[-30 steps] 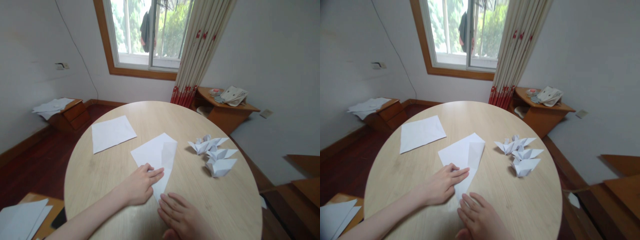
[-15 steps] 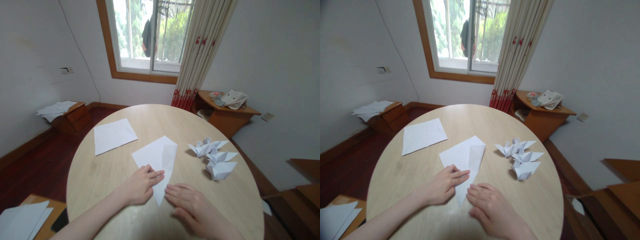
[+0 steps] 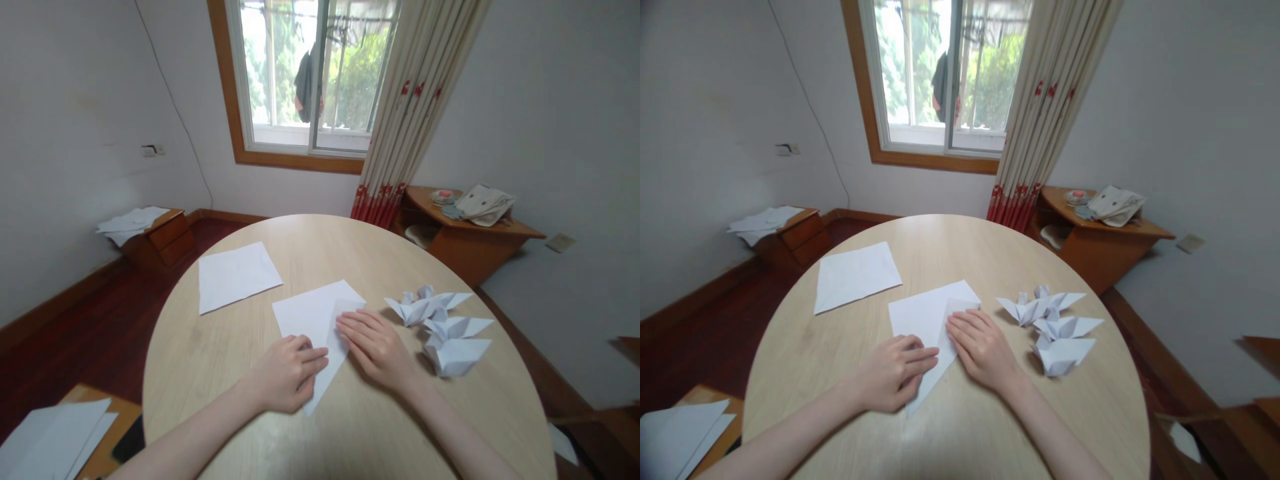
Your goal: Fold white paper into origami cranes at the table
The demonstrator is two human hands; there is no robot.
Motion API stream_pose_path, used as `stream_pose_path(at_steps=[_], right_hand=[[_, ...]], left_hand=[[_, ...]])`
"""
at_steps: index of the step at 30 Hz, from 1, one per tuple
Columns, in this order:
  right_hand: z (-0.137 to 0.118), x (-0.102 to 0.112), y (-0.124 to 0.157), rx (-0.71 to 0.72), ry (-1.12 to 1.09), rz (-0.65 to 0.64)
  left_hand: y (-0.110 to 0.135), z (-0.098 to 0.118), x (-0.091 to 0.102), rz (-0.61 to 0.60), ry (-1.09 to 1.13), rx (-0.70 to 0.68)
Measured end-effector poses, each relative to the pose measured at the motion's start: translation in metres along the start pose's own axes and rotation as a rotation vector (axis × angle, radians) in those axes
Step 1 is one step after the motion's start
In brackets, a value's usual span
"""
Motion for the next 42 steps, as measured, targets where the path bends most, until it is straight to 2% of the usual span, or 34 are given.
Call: stream_pose_path(at_steps=[4, 8, 12, 15, 21, 27, 36, 39, 42], right_hand=[[0.003, -0.004, 0.01, 0.058, 0.069, -0.011], [0.004, -0.005, 0.013, 0.048, 0.112, -0.037], [0.0, -0.003, 0.011, 0.049, 0.11, -0.073], [-0.004, 0.0, 0.01, 0.052, 0.107, -0.125], [-0.005, 0.001, 0.014, 0.05, 0.026, -0.202], [0.001, 0.004, 0.021, -0.114, -0.036, -0.309], [0.003, 0.005, 0.025, -0.323, -0.065, -0.576], [0.001, 0.006, 0.023, -0.348, -0.072, -0.604], [0.0, 0.006, 0.022, -0.347, -0.089, -0.577]], left_hand=[[0.002, -0.004, -0.002, 0.054, 0.032, 0.005], [0.006, -0.009, -0.005, 0.092, 0.089, 0.002], [0.007, -0.013, -0.003, 0.118, 0.138, 0.09], [0.007, -0.014, -0.001, 0.096, 0.168, 0.163], [0.005, -0.013, -0.003, -0.004, 0.184, 0.168], [0.004, -0.012, -0.003, -0.038, 0.171, 0.159], [0.002, -0.012, -0.002, -0.074, 0.18, 0.136], [0.001, -0.012, -0.001, -0.088, 0.21, 0.106], [0.002, -0.011, -0.002, -0.098, 0.241, 0.063]])
Point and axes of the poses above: each hand's wrist, its own y-axis away from the middle knuckle, its own x-axis out of the back of the hand, z = x × y, the point moved 4 cm from there along -y, towards the middle knuckle, and after that the axes turned 15 degrees about z, right-handed, at the moved point
